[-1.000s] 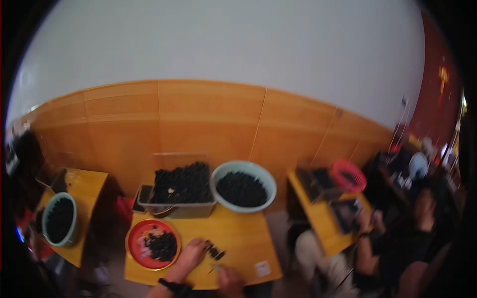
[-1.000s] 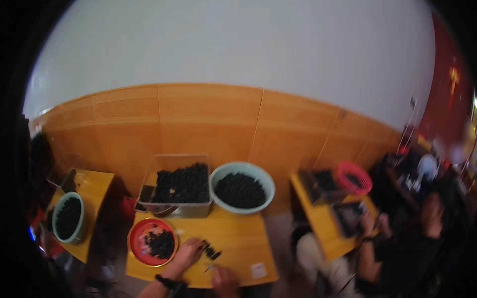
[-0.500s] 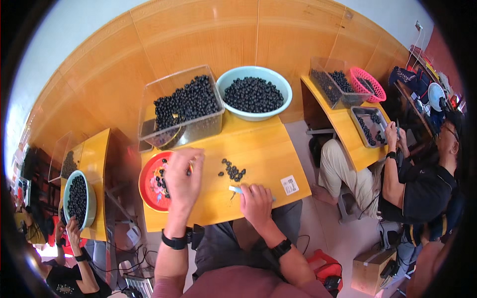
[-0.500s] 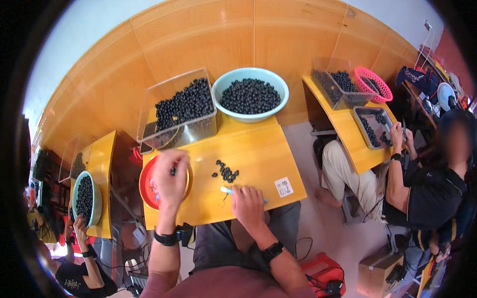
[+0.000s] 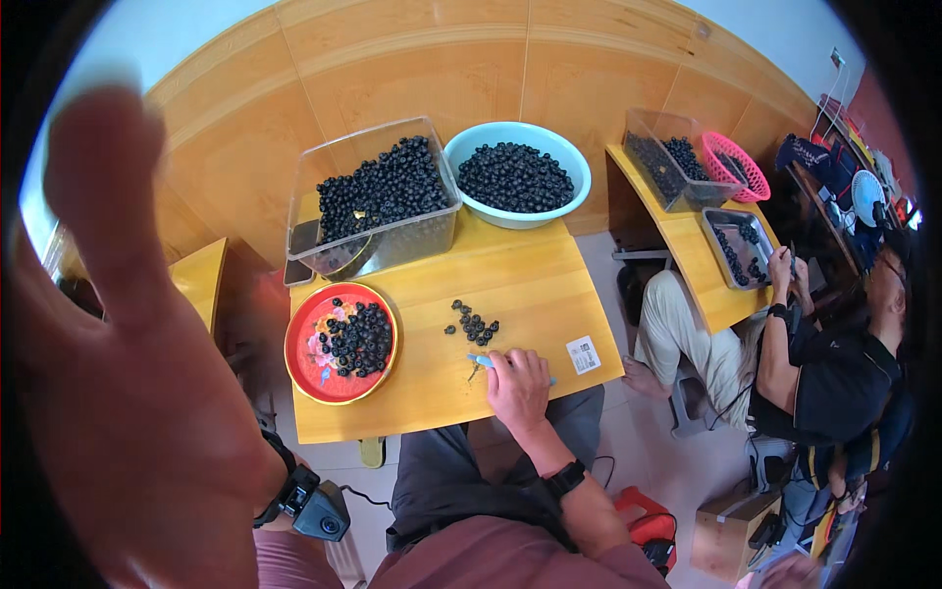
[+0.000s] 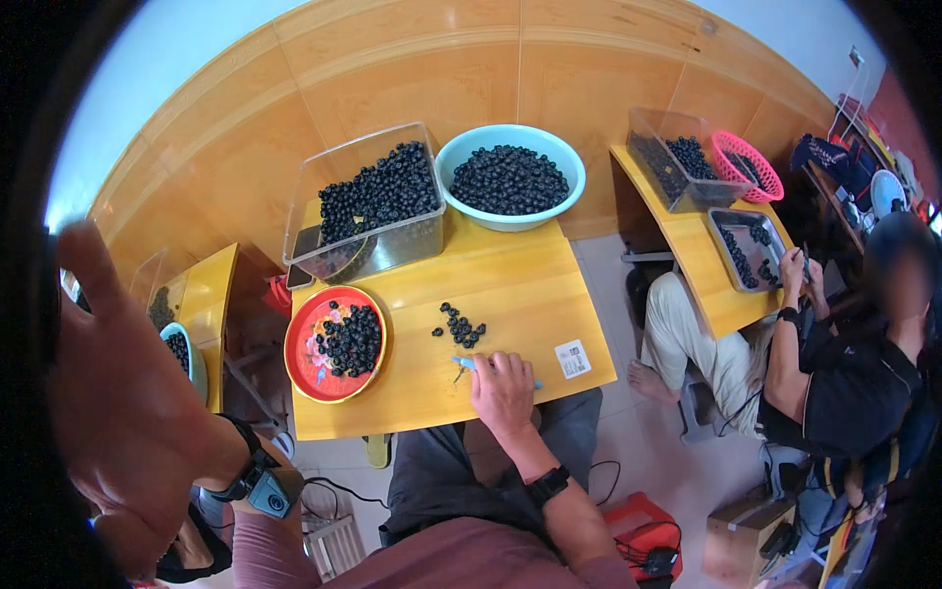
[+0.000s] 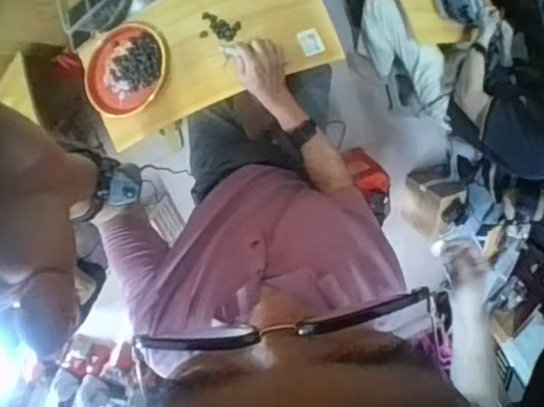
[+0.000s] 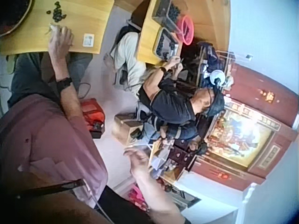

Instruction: Inspecting and sorting small black objects from a bowl into a tray using a small hand tool.

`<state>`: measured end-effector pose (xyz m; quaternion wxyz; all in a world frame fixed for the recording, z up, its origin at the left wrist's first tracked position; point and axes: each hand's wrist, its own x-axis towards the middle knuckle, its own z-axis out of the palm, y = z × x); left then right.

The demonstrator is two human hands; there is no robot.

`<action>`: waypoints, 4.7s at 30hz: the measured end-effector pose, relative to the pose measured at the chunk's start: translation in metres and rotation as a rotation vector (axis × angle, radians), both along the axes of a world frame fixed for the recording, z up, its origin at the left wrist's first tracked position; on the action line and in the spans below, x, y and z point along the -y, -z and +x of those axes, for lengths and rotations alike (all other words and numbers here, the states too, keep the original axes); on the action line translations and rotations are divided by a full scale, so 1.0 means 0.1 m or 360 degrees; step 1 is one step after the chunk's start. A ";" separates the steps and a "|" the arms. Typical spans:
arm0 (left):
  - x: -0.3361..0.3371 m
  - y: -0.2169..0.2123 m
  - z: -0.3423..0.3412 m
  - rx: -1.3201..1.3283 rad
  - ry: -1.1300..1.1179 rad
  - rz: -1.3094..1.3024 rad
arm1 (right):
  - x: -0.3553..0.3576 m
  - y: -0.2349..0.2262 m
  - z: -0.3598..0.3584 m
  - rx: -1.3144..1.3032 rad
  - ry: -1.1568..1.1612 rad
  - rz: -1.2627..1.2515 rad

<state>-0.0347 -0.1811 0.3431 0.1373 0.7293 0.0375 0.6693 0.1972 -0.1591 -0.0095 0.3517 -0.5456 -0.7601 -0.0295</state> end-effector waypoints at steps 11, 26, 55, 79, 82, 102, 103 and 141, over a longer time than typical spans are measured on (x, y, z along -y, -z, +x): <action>0.48 0.24 0.43 0.0077 -0.0148 -0.0074 | -0.01 0.13 0.13 0.0023 0.0084 0.0027; 0.22 0.11 0.73 0.0323 -0.0474 -0.0217 | -0.06 0.06 -0.01 0.0025 0.0022 0.0009; 0.86 1.07 1.51 -0.0205 0.1465 -0.0301 | -0.09 0.09 0.06 0.0057 0.0061 0.0085; 1.04 0.96 1.61 0.0620 0.1386 -0.0569 | -0.01 0.09 0.02 0.0030 0.0072 0.0042; 0.66 0.99 1.39 0.0121 0.1144 -0.0108 | 0.01 0.08 -0.01 0.0012 0.0061 0.0029; -0.43 2.56 0.49 -0.0970 -0.1083 -0.1124 | -0.01 0.08 0.01 -0.0039 0.0049 0.0053; -0.54 2.75 0.50 -0.1076 -0.1093 -0.1173 | -0.01 0.08 0.02 -0.0019 0.0069 0.0052; -0.30 3.65 0.73 -0.0060 -0.0605 -0.2037 | -0.01 0.01 0.02 0.0011 -0.0069 0.0097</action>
